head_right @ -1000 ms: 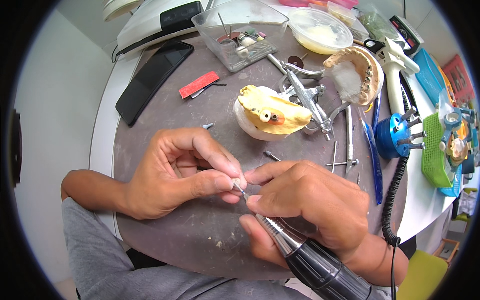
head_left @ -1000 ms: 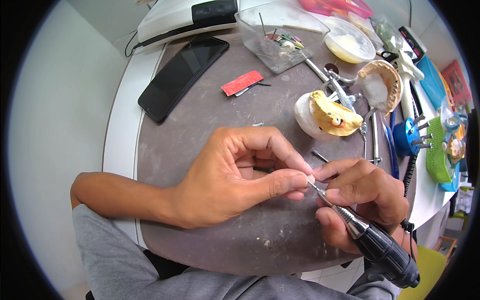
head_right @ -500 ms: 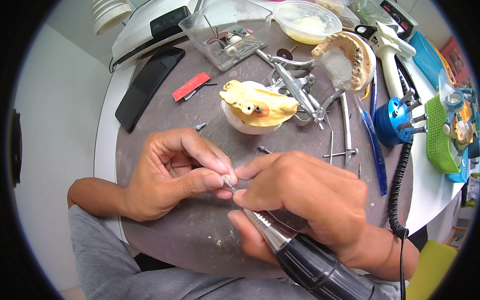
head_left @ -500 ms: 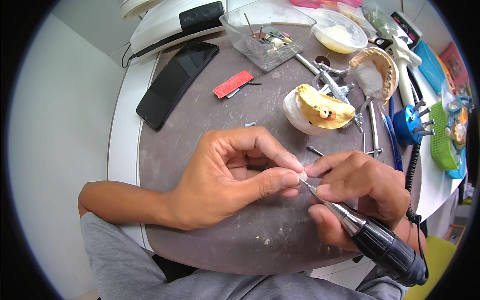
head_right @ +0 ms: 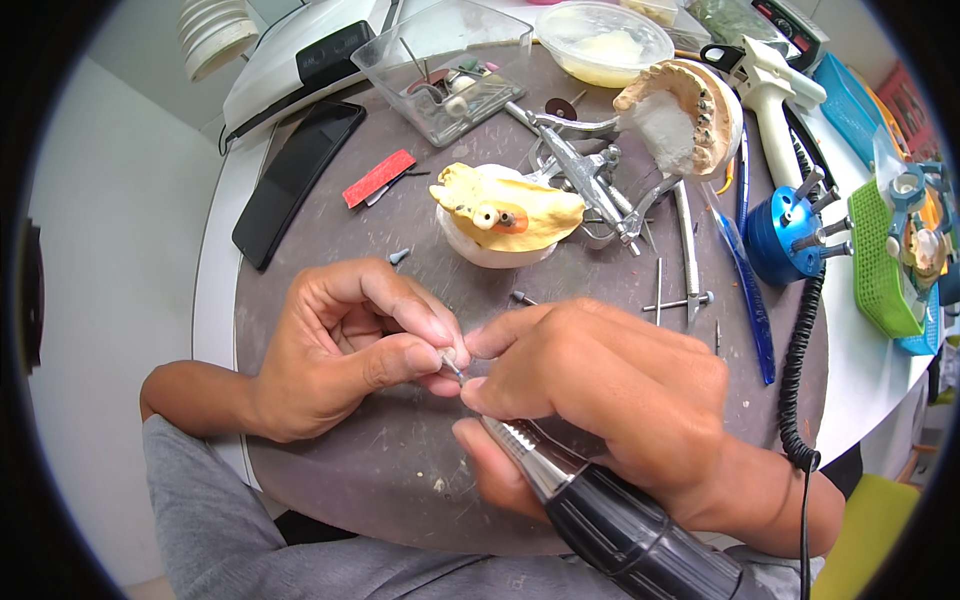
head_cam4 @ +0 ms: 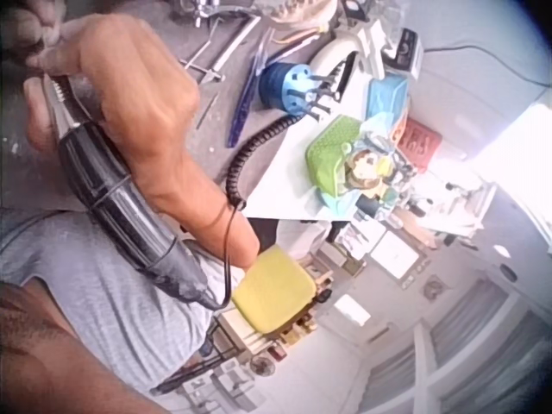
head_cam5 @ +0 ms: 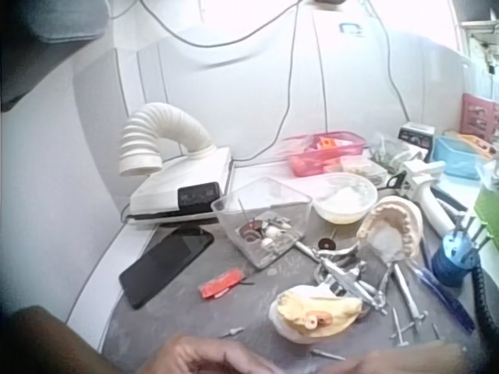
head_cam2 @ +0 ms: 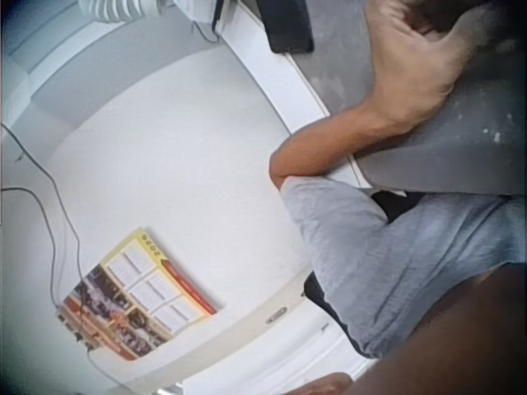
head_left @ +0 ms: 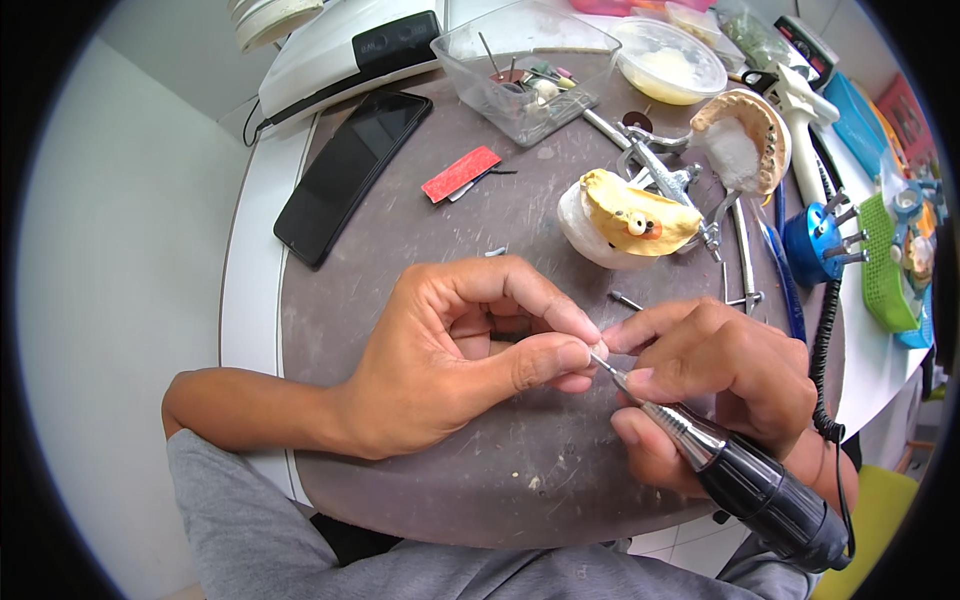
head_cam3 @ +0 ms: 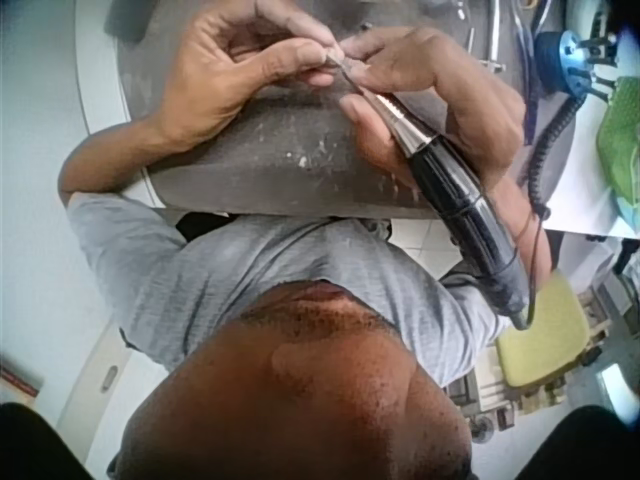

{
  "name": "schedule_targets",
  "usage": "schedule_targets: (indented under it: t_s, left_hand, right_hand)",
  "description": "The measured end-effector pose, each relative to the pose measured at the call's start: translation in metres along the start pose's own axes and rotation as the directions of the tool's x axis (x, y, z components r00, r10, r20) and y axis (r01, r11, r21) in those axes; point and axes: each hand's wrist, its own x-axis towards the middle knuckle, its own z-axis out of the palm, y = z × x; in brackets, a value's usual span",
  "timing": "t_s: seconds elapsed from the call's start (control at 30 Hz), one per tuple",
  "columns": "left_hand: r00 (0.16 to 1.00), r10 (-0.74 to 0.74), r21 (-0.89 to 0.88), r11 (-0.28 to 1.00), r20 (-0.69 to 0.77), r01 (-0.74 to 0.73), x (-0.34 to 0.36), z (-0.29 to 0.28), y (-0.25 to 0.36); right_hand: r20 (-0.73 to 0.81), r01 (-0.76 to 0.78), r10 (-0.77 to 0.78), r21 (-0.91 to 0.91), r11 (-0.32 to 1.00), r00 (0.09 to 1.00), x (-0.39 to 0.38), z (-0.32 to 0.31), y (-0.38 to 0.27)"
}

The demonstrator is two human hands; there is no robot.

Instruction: The person polishes a small dental prosthesis component using a rotary tool, then cleans excess material from the piece with a scraper and a small brush.

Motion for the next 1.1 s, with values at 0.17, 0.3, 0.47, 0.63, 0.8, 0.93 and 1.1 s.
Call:
schedule_targets:
  t_s: [0.17,0.3,0.47,0.63,0.8,0.93,1.1]
  left_hand:
    - [1.0,-0.02,-0.025,0.999,-0.006,0.02,-0.0005,0.0,0.0]
    - [1.0,-0.029,-0.021,0.999,0.0,0.029,0.0,0.0004,0.0021]
    - [0.999,-0.05,0.016,0.999,-0.008,0.05,0.0008,0.0012,0.0052]
    - [1.0,-0.012,-0.01,1.0,-0.01,0.012,0.0014,0.0002,0.0019]
    - [1.0,-0.001,0.023,1.0,-0.004,0.001,0.0015,-0.0003,0.0018]
    - [1.0,0.003,0.025,1.0,0.007,-0.003,0.0015,-0.001,0.0011]
    - [1.0,-0.03,0.003,1.0,-0.002,0.03,0.0005,0.0012,0.003]
  right_hand:
    - [0.001,-0.01,0.01,-0.003,1.0,1.0,-0.0007,0.0013,0.0023]
    - [0.005,-0.014,0.014,0.001,1.0,1.0,-0.0003,0.001,0.002]
    - [-0.021,0.001,0.001,0.09,0.996,1.0,-0.0031,-0.0003,0.0036]
    - [-0.028,0.001,0.002,0.132,0.991,1.0,-0.0043,-0.0006,0.0055]
    - [-0.005,-0.003,0.003,0.115,0.993,1.0,-0.0027,-0.0011,0.0036]
    - [0.005,0.008,-0.008,0.104,0.995,1.0,-0.0017,-0.0005,0.005]
    - [0.006,-0.025,0.025,0.037,0.999,1.0,-0.0003,0.0011,0.0016]
